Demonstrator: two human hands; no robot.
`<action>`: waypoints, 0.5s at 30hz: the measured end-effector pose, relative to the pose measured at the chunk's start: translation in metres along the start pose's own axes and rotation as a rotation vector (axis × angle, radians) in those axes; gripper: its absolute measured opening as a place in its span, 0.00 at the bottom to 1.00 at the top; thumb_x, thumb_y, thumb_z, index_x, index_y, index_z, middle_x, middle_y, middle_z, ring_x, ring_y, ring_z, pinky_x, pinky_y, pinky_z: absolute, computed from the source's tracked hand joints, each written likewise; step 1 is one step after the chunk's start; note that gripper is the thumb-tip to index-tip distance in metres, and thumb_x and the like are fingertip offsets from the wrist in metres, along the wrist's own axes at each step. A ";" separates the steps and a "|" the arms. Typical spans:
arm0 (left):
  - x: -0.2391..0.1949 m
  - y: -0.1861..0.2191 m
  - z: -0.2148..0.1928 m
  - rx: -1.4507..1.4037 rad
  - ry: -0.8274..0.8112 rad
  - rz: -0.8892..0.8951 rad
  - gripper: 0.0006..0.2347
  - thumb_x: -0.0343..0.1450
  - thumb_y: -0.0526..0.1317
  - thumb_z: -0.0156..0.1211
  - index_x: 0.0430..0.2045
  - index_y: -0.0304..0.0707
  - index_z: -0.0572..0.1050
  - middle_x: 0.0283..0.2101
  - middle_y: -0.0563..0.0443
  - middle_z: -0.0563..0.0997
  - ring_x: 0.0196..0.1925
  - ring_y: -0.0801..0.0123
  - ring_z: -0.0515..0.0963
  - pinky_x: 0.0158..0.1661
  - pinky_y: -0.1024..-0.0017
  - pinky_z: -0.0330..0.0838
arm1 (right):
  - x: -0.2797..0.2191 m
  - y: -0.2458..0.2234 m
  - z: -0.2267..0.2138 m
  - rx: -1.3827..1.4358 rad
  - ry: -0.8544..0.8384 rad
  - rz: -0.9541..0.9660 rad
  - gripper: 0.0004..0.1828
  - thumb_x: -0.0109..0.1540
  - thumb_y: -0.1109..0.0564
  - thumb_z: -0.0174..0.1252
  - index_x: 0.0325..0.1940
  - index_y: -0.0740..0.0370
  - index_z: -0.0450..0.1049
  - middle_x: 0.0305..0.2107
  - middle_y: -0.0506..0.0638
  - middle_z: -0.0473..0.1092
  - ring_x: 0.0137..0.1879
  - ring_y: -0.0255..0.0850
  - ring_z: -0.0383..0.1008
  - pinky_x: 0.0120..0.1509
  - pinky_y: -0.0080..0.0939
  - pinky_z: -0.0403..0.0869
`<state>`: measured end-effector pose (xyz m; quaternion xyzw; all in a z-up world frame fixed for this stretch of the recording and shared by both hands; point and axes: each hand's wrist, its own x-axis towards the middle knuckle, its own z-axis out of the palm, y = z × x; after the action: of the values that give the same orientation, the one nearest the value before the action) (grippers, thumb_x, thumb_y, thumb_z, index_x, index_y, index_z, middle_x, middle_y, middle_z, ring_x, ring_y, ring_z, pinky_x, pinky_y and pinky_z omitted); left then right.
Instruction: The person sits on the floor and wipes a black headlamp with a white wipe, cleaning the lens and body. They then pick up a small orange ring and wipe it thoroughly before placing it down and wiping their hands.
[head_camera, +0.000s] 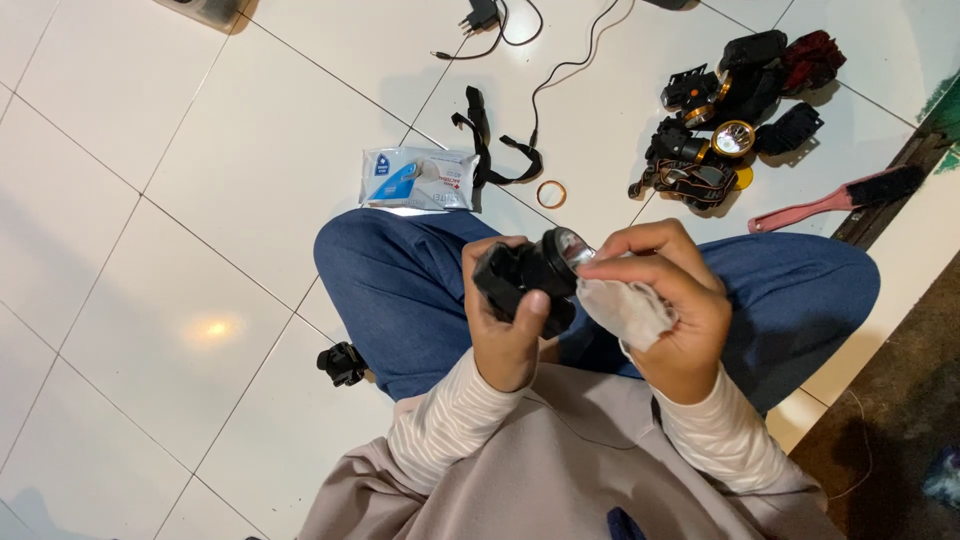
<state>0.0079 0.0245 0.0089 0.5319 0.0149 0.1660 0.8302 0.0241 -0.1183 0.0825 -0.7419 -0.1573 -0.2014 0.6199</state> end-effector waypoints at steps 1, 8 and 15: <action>0.000 0.001 -0.001 0.051 -0.011 0.048 0.22 0.65 0.44 0.70 0.47 0.32 0.68 0.38 0.42 0.75 0.38 0.70 0.74 0.38 0.71 0.73 | -0.002 -0.002 -0.001 0.027 0.007 0.042 0.04 0.59 0.61 0.68 0.35 0.65 0.83 0.34 0.57 0.73 0.36 0.39 0.69 0.46 0.38 0.72; -0.001 0.002 0.002 -0.110 -0.014 -0.071 0.21 0.65 0.44 0.70 0.46 0.32 0.70 0.39 0.46 0.78 0.38 0.73 0.77 0.36 0.72 0.76 | -0.011 0.008 0.007 0.079 0.085 -0.077 0.09 0.60 0.57 0.68 0.32 0.67 0.80 0.33 0.58 0.70 0.37 0.41 0.69 0.46 0.39 0.72; -0.010 -0.002 -0.005 -0.673 0.114 -0.705 0.11 0.73 0.40 0.58 0.34 0.24 0.75 0.30 0.22 0.80 0.27 0.41 0.85 0.21 0.61 0.79 | -0.007 0.040 0.008 0.080 0.057 -0.247 0.09 0.60 0.56 0.68 0.31 0.65 0.81 0.32 0.57 0.70 0.38 0.43 0.66 0.46 0.41 0.70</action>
<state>-0.0019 0.0246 0.0032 0.1865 0.1850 -0.1004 0.9596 0.0388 -0.1176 0.0433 -0.6856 -0.2375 -0.2907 0.6237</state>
